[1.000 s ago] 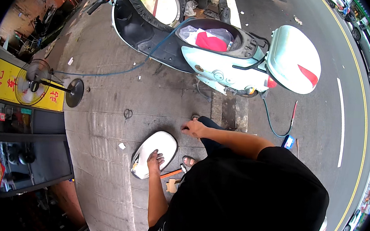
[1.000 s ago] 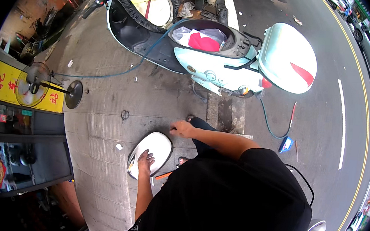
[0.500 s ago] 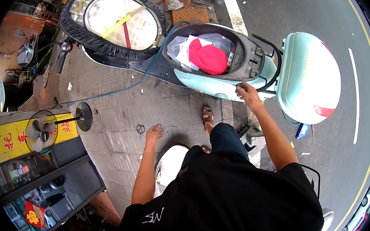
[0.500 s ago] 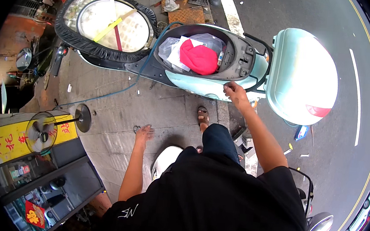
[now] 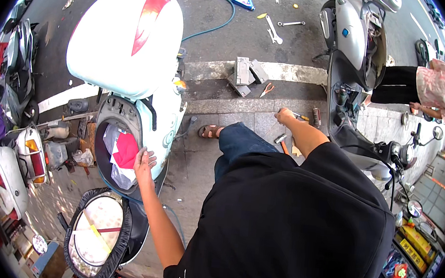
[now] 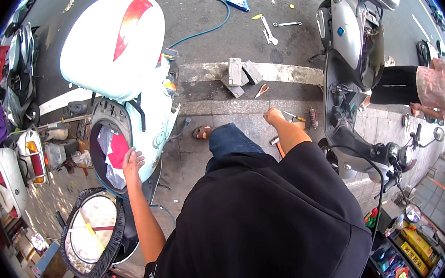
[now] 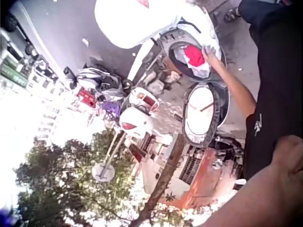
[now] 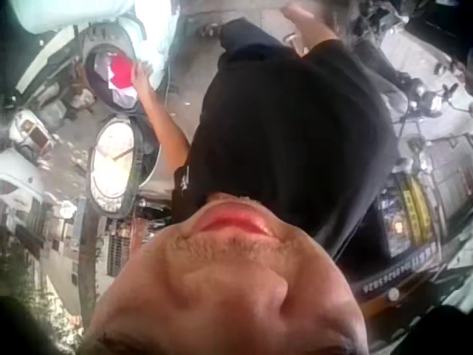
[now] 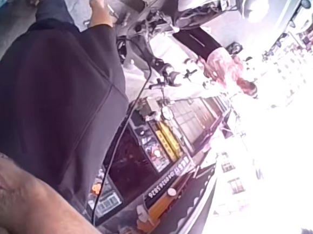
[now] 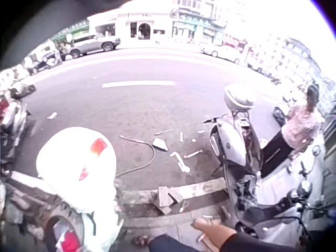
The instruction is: The person works on the internal components of two motorcycles, handling a battery unit, wires, and screws. They use a power drill to remove and replace screws from the motorcycle frame and storage compartment.
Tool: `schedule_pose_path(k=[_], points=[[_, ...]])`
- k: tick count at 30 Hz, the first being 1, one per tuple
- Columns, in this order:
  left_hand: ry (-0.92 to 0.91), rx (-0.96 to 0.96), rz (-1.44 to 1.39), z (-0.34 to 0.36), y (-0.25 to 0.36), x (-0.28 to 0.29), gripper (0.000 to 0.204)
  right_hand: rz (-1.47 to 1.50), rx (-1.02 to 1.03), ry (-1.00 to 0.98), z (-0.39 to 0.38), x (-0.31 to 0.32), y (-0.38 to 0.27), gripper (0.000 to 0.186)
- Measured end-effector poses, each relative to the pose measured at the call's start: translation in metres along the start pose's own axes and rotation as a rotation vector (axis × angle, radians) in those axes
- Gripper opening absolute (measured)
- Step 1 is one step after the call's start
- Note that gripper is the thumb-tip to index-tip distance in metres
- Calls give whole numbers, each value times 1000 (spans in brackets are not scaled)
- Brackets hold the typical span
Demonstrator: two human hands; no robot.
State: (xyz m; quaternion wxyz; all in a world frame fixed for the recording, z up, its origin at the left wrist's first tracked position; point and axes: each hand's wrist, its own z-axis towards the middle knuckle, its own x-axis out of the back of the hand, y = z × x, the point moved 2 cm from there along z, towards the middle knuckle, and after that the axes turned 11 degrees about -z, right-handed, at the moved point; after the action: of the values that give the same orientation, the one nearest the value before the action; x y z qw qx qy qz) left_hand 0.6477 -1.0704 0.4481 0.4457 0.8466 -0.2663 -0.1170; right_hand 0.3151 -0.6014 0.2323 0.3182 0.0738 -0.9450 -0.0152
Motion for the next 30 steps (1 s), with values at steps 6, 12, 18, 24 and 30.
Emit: schedule_pose_path(k=[6,12,18,24,30], points=[[-64,94,99,32,-61,-40,34,536,146,-173,-87,-23,30,32],[-41,326,62,-51,-201,-47,35,263,249,-96,-79,-62,121,34],[-247,613,506,-205,-278,29,37,463,-21,-235,-51,-90,190,34],[-91,730,626,-206,-230,-28,38,486,-33,-113,3,-100,222,35],[-60,555,507,-103,-156,-196,39,814,-76,-16,32,-46,296,34]])
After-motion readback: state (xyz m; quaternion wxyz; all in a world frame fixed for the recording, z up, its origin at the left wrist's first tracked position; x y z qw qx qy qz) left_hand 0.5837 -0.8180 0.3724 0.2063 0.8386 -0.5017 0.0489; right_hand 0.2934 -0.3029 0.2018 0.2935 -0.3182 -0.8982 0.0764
